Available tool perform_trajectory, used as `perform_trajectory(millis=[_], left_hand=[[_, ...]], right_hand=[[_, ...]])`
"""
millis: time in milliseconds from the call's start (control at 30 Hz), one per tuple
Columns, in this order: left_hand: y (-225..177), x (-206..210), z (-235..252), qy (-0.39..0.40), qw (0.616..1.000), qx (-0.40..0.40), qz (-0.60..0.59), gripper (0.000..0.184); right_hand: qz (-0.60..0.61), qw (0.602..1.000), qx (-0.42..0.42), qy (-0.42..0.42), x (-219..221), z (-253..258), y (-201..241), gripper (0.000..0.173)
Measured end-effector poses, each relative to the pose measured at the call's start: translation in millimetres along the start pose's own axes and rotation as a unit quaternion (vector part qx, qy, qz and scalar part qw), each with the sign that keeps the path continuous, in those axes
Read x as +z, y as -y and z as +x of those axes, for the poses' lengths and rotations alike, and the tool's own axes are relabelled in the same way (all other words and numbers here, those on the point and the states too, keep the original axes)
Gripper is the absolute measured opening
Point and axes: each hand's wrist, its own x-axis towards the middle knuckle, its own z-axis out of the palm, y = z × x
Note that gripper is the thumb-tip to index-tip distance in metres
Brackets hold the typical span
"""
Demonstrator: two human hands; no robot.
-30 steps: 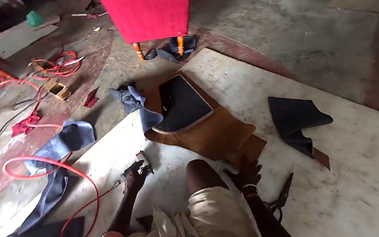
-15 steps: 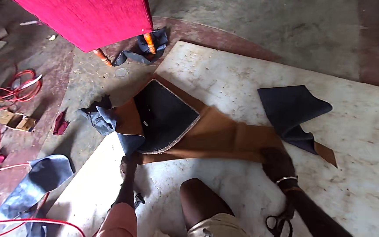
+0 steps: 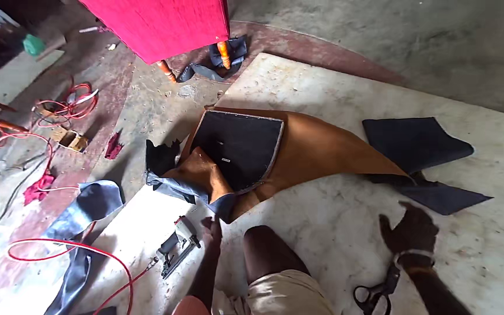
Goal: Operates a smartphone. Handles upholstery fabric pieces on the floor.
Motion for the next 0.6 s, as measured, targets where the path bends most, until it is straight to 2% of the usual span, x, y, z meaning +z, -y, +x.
perform_trajectory(millis=[67,167,267,333,400,467,500,600], left_hand=[[-27.8,-13.6,21.0,-0.035,0.991,-0.043,-0.122,0.076],[-53.8,-22.9,65.0,-0.035,0.964,-0.087,-0.248,0.077],[-65.9,-28.6,95.2,-0.044,0.962,-0.086,-0.257,0.066],[-77.0,-33.5,94.1,-0.079,0.963,-0.069,-0.247,0.052],[-83.6,-48.2,76.8,-0.150,0.962,-0.028,-0.226,0.049],[-72.1,-74.2,57.3,-0.244,0.948,0.023,-0.205,0.047],[-56.0,-89.6,47.9,-0.284,0.938,0.049,-0.195,0.045],[11.6,-136.6,6.9,-0.362,0.916,0.067,-0.157,0.047]], right_hand=[[0.007,0.999,0.006,0.032,24.3,-61.2,-10.3,0.070],[0.027,0.997,0.021,0.062,57.9,-142.0,-24.4,0.061],[0.002,0.993,0.059,0.102,78.7,-183.8,-27.2,0.048],[0.020,0.993,0.069,0.092,78.1,-189.9,-29.0,0.042],[0.033,0.990,0.116,0.075,71.4,-194.4,-28.0,0.040],[0.024,0.977,0.193,0.086,65.5,-196.6,-23.4,0.047],[0.022,0.974,0.206,0.094,64.0,-198.2,-22.7,0.053],[0.001,0.981,0.175,0.078,78.5,-204.2,-37.5,0.076]])
